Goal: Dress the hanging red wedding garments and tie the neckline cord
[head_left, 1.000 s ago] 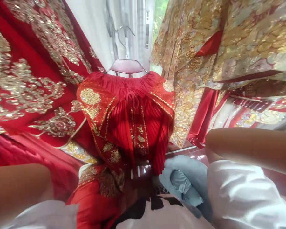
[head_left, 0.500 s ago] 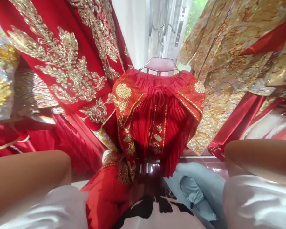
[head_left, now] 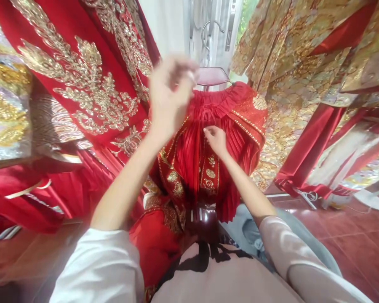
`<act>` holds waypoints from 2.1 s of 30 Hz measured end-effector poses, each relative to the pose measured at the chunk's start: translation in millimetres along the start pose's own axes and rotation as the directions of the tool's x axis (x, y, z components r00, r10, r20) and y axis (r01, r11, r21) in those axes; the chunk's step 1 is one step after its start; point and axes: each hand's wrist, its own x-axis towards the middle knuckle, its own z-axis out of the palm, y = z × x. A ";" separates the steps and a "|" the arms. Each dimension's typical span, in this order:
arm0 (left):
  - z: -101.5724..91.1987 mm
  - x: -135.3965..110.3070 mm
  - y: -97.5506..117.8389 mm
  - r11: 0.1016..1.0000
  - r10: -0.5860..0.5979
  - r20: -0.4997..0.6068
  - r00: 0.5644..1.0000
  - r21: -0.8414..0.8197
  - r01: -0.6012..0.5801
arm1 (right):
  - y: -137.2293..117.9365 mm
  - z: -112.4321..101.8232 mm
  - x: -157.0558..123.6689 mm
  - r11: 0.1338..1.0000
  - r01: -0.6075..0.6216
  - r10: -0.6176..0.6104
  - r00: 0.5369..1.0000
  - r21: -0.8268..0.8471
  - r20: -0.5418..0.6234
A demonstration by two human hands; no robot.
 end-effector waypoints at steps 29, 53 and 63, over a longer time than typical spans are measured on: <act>45.0 -39.6 -55.9 0.892 -0.115 0.334 0.936 0.448 -0.051 | -7.1 -66.2 45.5 0.693 0.635 -0.510 0.766 -0.341 0.391; 58.2 -39.6 -66.4 0.835 -0.129 0.606 0.785 0.493 -0.244 | 19.5 -32.1 -15.2 0.911 0.217 -0.055 0.907 -0.350 0.418; 48.9 -53.7 -58.4 0.885 -0.101 0.629 0.771 0.411 -0.219 | 12.5 -11.9 -17.1 0.969 0.111 -0.054 0.968 -0.223 0.246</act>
